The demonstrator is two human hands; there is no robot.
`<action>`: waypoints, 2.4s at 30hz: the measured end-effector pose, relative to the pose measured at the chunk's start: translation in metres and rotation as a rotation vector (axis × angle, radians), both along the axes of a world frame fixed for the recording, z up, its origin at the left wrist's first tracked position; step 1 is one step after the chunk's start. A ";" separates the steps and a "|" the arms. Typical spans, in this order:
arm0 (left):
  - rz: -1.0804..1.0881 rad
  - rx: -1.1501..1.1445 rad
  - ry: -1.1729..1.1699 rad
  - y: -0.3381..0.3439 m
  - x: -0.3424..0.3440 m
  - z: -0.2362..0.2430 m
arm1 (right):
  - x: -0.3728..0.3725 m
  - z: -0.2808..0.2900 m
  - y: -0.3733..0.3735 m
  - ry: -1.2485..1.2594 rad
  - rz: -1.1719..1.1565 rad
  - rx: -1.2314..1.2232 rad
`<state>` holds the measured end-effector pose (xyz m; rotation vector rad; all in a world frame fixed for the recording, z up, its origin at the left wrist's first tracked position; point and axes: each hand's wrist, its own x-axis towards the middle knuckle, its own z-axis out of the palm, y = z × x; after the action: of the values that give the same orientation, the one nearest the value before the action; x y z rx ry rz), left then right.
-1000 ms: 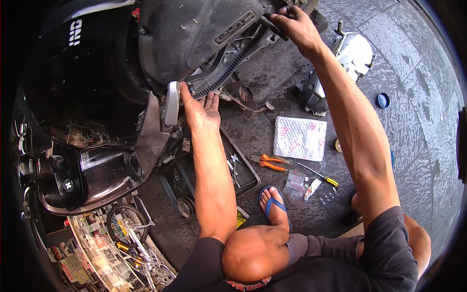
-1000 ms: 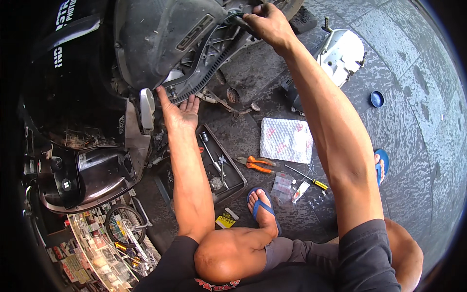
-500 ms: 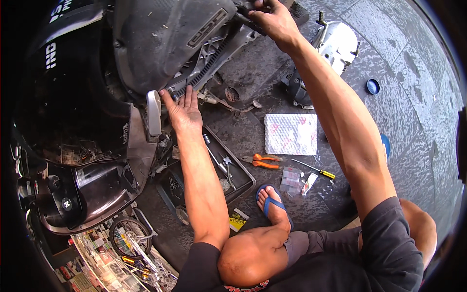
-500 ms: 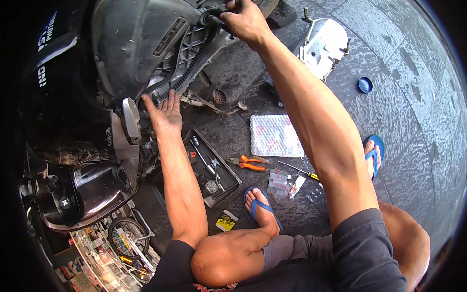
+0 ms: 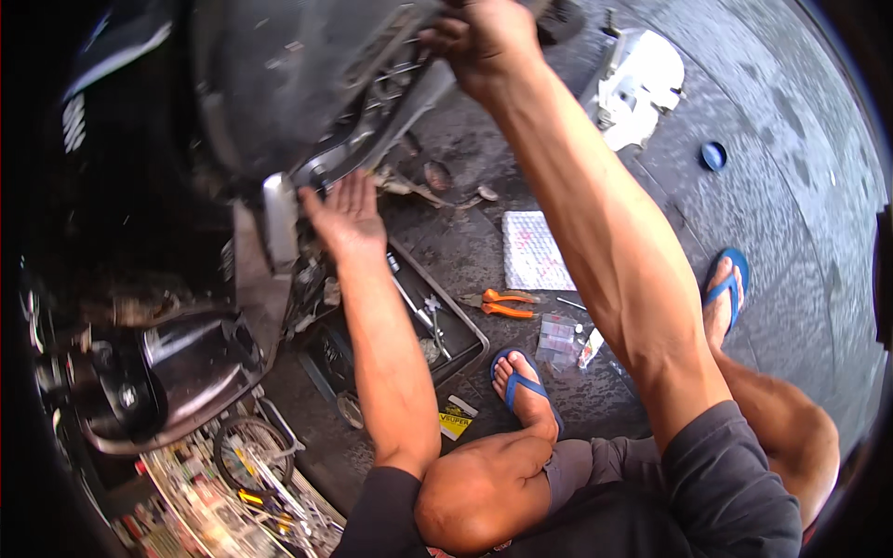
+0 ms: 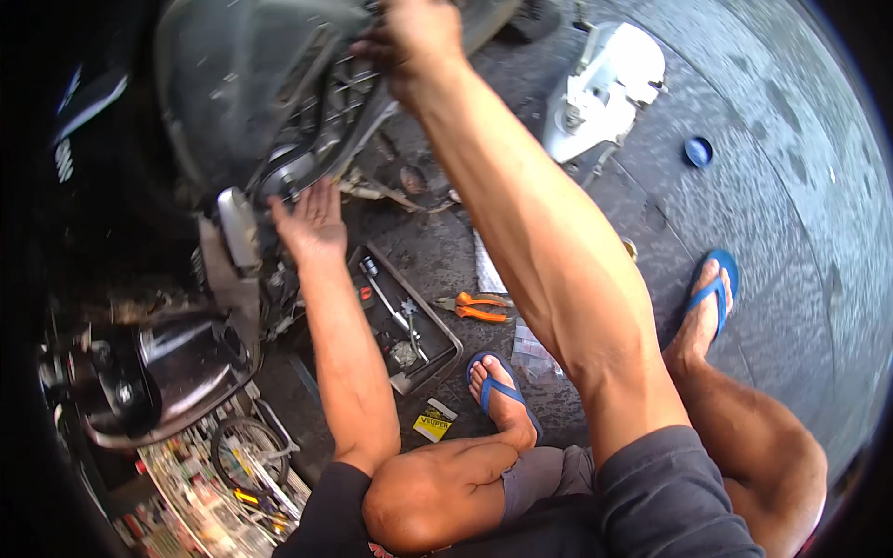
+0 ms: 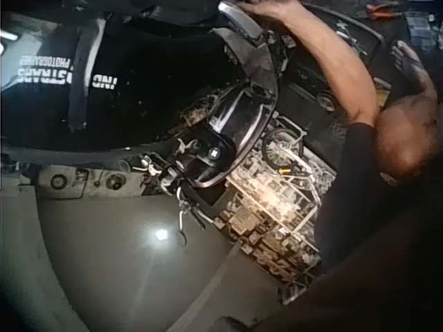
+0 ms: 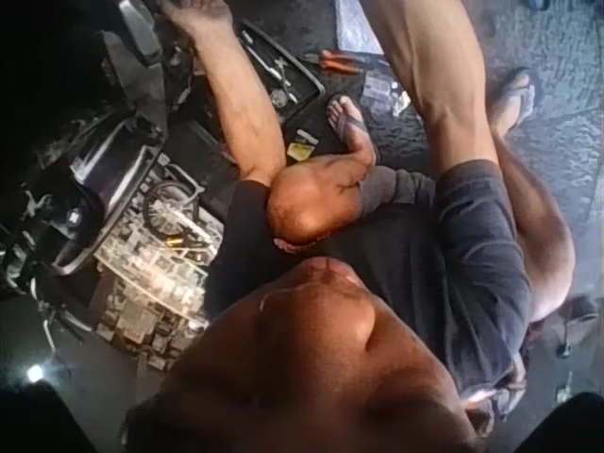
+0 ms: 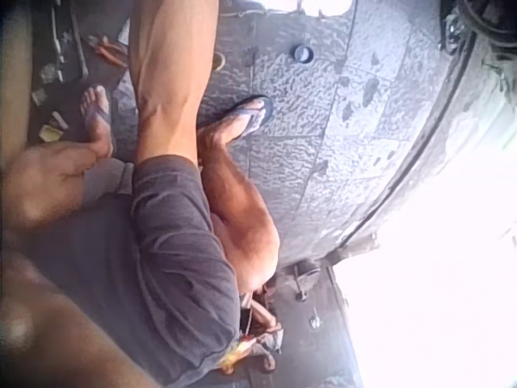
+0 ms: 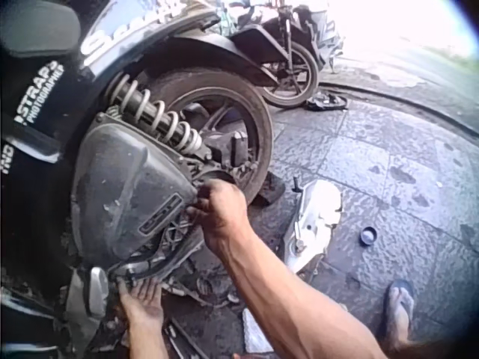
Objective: The person removes components from a motorcycle engine, cleans a metal part with a cloth, and assembles parts onto the engine including a belt and gear components.
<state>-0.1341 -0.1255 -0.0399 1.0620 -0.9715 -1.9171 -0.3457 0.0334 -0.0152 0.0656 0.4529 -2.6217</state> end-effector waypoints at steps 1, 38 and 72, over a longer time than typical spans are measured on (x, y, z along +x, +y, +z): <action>-0.031 0.007 0.018 -0.008 0.001 -0.009 | -0.013 -0.014 -0.017 -0.014 0.003 -0.151; 0.079 -0.545 -1.398 -0.253 0.453 -0.202 | -0.027 -0.084 0.215 0.075 -0.370 1.309; -0.299 -0.410 0.034 0.056 0.071 -0.015 | 0.300 -0.139 0.068 -0.116 0.162 1.060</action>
<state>-0.0635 -0.0691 -0.0549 0.6728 -1.4934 -1.8425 -0.0458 0.1016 -0.1539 0.4861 1.6495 -1.9299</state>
